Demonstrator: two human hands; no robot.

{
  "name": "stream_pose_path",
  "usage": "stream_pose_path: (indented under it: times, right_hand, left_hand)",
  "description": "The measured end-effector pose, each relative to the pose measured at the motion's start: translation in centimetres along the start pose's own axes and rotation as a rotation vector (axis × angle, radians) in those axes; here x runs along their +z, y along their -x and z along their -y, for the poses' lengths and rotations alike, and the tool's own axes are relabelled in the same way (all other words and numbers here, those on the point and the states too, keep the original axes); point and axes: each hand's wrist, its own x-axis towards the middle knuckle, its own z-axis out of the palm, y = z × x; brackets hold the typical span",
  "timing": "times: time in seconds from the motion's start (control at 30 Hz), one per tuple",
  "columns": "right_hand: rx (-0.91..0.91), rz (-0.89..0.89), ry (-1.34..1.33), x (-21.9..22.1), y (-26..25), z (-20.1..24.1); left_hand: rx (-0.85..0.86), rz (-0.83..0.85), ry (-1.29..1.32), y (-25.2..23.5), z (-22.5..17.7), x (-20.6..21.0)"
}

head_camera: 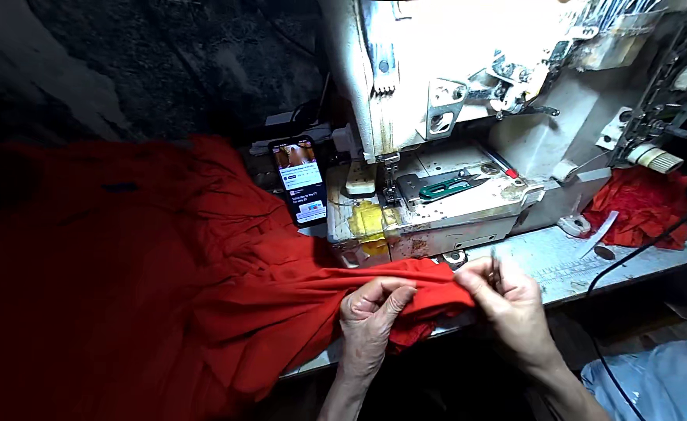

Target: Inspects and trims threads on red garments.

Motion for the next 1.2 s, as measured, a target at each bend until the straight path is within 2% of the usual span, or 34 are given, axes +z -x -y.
stream_pose_path:
  times: [0.07, 0.13, 0.2, 0.27, 0.37, 0.43, 0.5, 0.57, 0.63, 0.73, 0.83, 0.9, 1.2]
  right_hand:
    - [0.109, -0.097, -0.041, -0.6, -0.4, 0.1]
    - [0.147, -0.092, -0.032, -0.9, -0.1, 0.2]
    - [0.085, -0.095, -0.02, -1.3, 0.6, -0.1]
    - [0.02, -0.102, -0.001, -1.9, 1.4, -0.1]
    - [-0.019, -0.037, -0.021, -2.2, 1.3, 0.5]
    - [0.029, 0.099, -0.015, -2.0, 0.8, 0.8]
    - [0.071, 0.226, 0.079, -1.6, 0.1, 0.8]
    - [0.086, 0.28, 0.215, -1.5, 0.0, 0.5]
    - [0.065, 0.286, 0.263, -1.7, 0.1, 0.3]
    - [-0.026, 0.263, 0.231, -2.2, 0.7, -0.2]
    - [-0.368, 0.17, 0.273, -2.4, 0.9, -1.0]
    - [-0.492, 0.088, 0.281, -2.4, 1.2, -1.1]
    - [-0.441, -0.052, 0.191, -2.3, 1.8, -2.0]
  left_hand:
    - [0.053, -0.006, 0.06, 0.3, -0.1, -0.1]
    - [0.12, -0.036, 0.075, 1.0, -0.9, -0.5]
    - [0.227, -0.062, -0.019, 2.4, -2.4, -1.4]
    - [0.277, -0.052, -0.236, 4.4, -4.1, -2.9]
    - [0.2, -0.131, -0.427, 5.8, -5.2, -2.8]
    - [0.149, -0.149, -0.534, 5.4, -4.6, -1.8]
    - [0.112, -0.129, -0.739, 4.4, -3.7, -0.7]
    - [0.05, -0.085, -0.891, 3.9, -3.2, 0.2]
    - [0.056, -0.074, -0.865, 3.9, -3.0, 0.5]
    - [0.229, -0.104, -0.718, 4.4, -2.7, 0.4]
    - [0.507, -0.133, -0.754, 4.5, -2.7, 0.2]
    - [0.588, -0.137, -0.778, 4.6, -2.3, -0.2]
    - [0.544, -0.017, -0.802, 6.4, -1.5, -1.0]
